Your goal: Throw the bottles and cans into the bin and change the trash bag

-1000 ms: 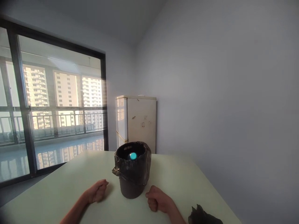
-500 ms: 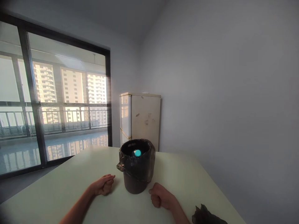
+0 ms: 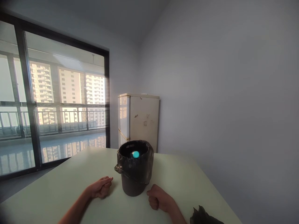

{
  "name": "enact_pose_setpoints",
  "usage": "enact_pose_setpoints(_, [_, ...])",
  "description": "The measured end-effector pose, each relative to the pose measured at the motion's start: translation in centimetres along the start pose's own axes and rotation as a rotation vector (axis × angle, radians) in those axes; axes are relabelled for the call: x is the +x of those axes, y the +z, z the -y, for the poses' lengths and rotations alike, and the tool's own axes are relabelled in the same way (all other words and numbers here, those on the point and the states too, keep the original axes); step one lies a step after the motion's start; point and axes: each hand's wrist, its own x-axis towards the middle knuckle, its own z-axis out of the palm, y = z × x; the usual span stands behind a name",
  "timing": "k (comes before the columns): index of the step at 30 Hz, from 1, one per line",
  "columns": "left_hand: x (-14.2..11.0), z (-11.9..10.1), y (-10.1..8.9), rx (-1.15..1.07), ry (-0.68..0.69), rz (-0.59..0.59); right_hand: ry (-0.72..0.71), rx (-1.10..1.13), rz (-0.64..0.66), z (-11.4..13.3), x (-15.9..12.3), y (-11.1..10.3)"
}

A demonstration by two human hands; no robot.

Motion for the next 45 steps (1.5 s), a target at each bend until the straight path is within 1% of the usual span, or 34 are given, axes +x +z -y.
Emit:
enact_pose_setpoints(6, [0.1,0.1,-0.3,0.02,-0.011,-0.002,0.006,0.0,-0.015,-0.3,0.1,-0.4])
enact_pose_setpoints(14, [0.4,0.4,-0.3,0.032,0.003,0.006,-0.009,0.025,0.032,-0.5,0.4,-0.4])
enact_pose_setpoints(19, [0.2,0.2,0.1,0.028,0.017,-0.01,-0.028,0.038,0.006,-0.6,0.4,-0.3])
enact_pose_setpoints(25, [-0.2,-0.2,0.9,0.028,0.043,-0.017,-0.019,0.028,-0.035,-0.1,0.1,0.3])
enact_pose_setpoints(31, [-0.2,-0.2,0.9,0.035,0.063,-0.029,-0.023,0.014,-0.036,0.2,-0.2,0.5])
enact_pose_setpoints(34, [-0.3,-0.3,1.1,0.032,0.056,-0.02,0.001,-0.001,-0.032,0.5,-0.3,0.5])
enact_pose_setpoints(39, [-0.6,-0.6,1.5,0.022,0.061,0.017,-0.023,0.018,-0.048,0.2,-0.2,0.4])
enact_pose_setpoints(45, [-0.5,-0.4,1.1,0.008,0.07,0.06,-0.033,0.018,0.009,0.2,-0.1,0.4])
